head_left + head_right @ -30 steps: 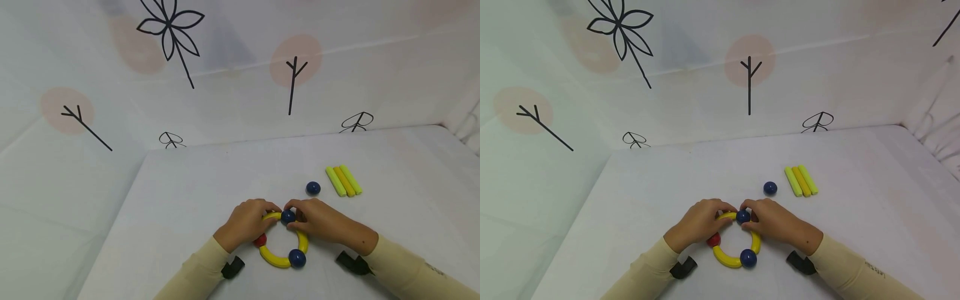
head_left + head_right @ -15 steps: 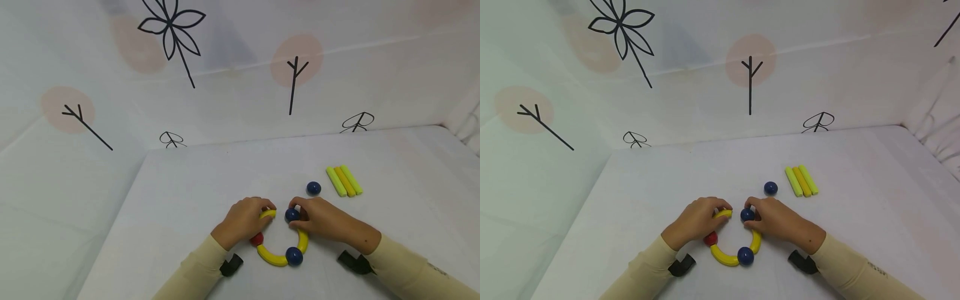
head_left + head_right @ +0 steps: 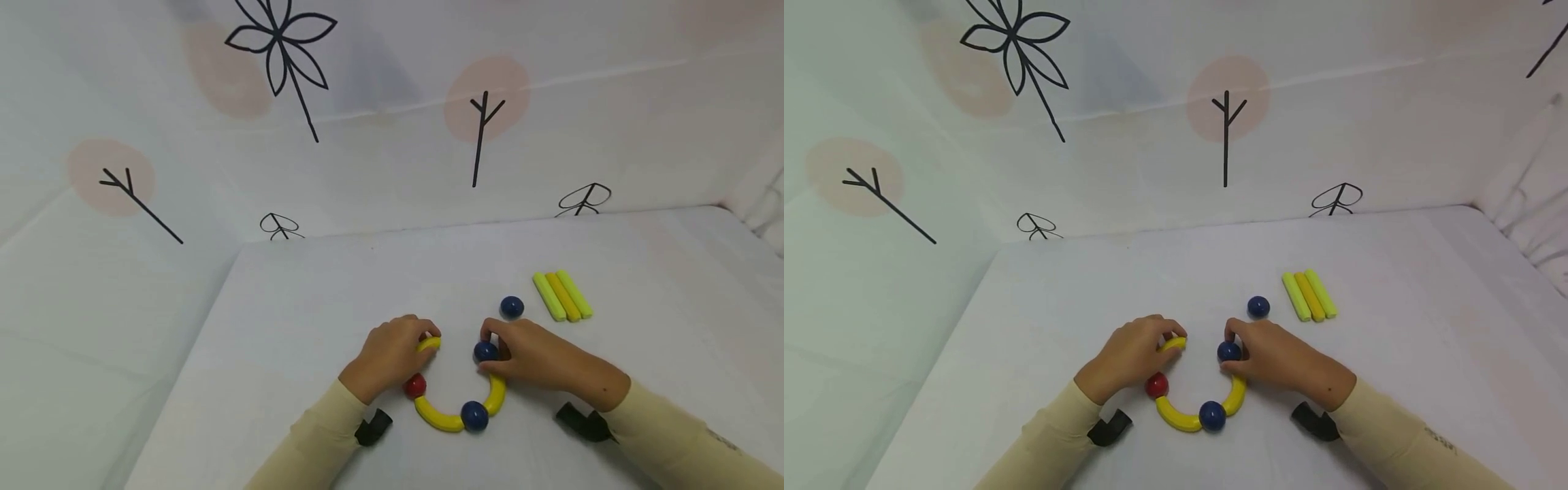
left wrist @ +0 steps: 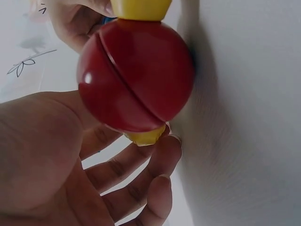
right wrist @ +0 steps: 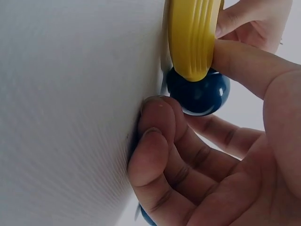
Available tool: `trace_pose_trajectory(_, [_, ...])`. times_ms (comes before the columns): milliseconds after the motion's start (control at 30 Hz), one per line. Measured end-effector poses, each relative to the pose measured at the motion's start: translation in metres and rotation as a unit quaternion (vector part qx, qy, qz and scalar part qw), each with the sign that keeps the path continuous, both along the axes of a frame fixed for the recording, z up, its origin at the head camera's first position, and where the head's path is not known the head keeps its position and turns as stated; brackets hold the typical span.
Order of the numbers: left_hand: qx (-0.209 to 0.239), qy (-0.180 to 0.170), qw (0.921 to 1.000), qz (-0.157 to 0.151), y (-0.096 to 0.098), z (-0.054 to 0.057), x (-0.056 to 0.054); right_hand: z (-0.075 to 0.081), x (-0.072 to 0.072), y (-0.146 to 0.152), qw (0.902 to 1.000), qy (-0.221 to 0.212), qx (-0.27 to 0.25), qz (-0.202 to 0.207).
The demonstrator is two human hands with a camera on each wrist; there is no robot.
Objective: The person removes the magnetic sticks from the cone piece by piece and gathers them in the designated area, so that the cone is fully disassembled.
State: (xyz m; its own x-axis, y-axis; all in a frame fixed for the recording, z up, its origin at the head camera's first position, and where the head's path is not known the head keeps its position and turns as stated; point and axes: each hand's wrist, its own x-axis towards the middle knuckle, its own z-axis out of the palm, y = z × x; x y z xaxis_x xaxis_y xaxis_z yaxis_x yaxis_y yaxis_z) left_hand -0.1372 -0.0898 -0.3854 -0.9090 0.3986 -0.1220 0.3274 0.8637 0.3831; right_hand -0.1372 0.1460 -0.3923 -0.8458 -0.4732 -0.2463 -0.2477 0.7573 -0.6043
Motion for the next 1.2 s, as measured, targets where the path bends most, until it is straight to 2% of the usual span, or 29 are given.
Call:
trace_pose_trajectory(400, [-0.019, 0.002, 0.9998, 0.004, -0.005, -0.003, -0.005, 0.001, -0.002, 0.000, 0.9999, 0.003, 0.001, 0.011])
trace_pose_trajectory(533, [-0.016, 0.003, 0.9999, 0.005, -0.006, -0.002, -0.006, 0.002, -0.003, 0.002, 0.9996, 0.022, 0.002, 0.020])
trace_pose_trajectory(700, [-0.019, 0.007, 0.9997, 0.013, -0.007, -0.001, -0.006, 0.003, -0.001, 0.005, 0.9961, 0.057, -0.008, 0.067])
trace_pose_trajectory(867, [-0.019, 0.014, 0.9996, 0.015, -0.010, -0.001, -0.008, 0.002, 0.000, 0.009, 0.9902, 0.056, -0.021, 0.126])
trace_pose_trajectory(967, [-0.019, 0.012, 0.9996, 0.018, -0.011, -0.001, -0.008, 0.000, -0.001, 0.009, 0.9894, 0.049, -0.020, 0.136])
trace_pose_trajectory(1200, [-0.024, 0.026, 0.9992, 0.019, -0.012, 0.000, -0.008, 0.001, -0.001, 0.009, 0.9905, 0.042, -0.021, 0.130])
